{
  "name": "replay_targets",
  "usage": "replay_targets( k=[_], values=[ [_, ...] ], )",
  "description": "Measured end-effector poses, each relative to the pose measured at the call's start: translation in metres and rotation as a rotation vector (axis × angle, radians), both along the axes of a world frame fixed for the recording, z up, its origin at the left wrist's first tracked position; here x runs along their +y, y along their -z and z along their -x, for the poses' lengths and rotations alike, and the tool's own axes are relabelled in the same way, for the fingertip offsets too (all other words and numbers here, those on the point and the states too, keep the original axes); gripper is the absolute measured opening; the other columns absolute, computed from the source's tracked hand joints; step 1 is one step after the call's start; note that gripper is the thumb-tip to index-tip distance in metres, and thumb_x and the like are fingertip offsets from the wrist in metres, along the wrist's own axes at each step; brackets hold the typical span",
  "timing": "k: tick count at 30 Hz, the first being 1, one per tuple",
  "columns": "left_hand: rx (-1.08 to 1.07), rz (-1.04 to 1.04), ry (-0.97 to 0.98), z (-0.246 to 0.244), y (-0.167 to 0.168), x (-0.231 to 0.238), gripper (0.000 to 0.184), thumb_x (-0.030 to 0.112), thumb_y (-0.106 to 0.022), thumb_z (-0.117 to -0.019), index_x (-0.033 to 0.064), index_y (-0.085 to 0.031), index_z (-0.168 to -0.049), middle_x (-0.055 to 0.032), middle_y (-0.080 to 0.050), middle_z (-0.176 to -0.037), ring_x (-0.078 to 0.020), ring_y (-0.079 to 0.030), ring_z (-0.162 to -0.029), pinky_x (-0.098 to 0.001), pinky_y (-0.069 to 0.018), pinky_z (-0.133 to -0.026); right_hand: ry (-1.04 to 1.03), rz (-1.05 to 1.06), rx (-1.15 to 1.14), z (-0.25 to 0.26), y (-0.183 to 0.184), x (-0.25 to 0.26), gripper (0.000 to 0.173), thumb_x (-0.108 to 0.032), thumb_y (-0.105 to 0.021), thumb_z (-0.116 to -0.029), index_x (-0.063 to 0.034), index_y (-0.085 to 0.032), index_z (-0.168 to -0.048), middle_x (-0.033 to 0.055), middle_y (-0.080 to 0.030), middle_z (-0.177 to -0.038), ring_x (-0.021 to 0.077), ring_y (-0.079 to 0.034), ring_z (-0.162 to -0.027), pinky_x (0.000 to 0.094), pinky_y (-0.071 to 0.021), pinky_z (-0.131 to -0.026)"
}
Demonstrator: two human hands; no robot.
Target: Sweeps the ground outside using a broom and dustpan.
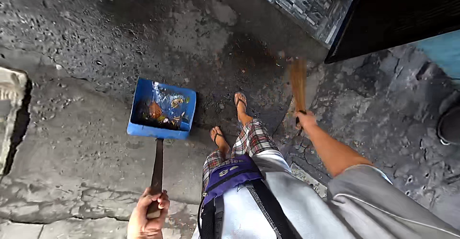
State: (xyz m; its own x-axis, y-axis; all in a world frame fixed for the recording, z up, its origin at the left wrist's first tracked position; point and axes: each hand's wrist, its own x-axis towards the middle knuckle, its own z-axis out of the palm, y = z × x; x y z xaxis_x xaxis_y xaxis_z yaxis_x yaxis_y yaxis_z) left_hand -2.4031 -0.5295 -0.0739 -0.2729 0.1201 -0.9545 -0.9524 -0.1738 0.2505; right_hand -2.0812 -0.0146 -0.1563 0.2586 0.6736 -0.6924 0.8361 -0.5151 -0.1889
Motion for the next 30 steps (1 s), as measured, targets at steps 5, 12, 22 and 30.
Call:
replay_targets(
  k=[5,12,22,30],
  values=[
    [0.057,0.088,0.162,0.07,0.009,0.121,0.025,-0.002,-0.044,-0.089,0.0089,-0.051,-0.11,-0.0028,-0.054,-0.066,-0.0068,-0.056,-0.047,-0.0189,-0.0487,-0.039,0.385,0.03,0.07,0.027,0.051,0.079,0.065,-0.041,-0.068,-0.0974,-0.0056,-0.046,-0.148,0.0228,-0.058,-0.131,0.0341,-0.065,-0.104,0.05,-0.058,-0.084],
    [0.086,0.323,0.44,0.128,0.027,0.293,0.023,0.001,-0.047,-0.094,0.0112,-0.046,-0.115,-0.0022,-0.049,-0.066,-0.0082,-0.05,-0.045,-0.0214,-0.0457,-0.039,-0.517,0.279,0.114,0.038,0.023,0.078,0.074,-0.026,-0.08,-0.0897,-0.0143,-0.047,-0.154,0.0255,-0.062,-0.135,0.0429,-0.064,-0.117,0.0652,-0.0503,-0.099],
    [0.092,0.484,0.58,0.137,0.026,0.432,0.027,-0.003,-0.051,-0.0916,0.0084,-0.046,-0.115,-0.0062,-0.051,-0.069,-0.0124,-0.051,-0.046,-0.0249,-0.0465,-0.039,0.025,0.184,-0.007,-0.011,0.013,0.167,0.072,-0.035,-0.07,-0.098,-0.0164,-0.036,-0.159,0.0304,-0.063,-0.126,0.0465,-0.068,-0.101,0.0643,-0.0559,-0.083],
    [0.074,0.59,0.626,0.117,0.02,0.508,0.014,-0.005,-0.053,-0.0871,0.0051,-0.048,-0.096,-0.0087,-0.051,-0.063,-0.0152,-0.049,-0.043,-0.0271,-0.0459,-0.038,-0.603,0.356,0.226,0.046,0.054,0.156,0.053,-0.025,-0.047,-0.1097,-0.0239,-0.036,-0.161,0.0248,-0.06,-0.141,0.0444,-0.057,-0.131,0.065,-0.0428,-0.109]
  ],
)
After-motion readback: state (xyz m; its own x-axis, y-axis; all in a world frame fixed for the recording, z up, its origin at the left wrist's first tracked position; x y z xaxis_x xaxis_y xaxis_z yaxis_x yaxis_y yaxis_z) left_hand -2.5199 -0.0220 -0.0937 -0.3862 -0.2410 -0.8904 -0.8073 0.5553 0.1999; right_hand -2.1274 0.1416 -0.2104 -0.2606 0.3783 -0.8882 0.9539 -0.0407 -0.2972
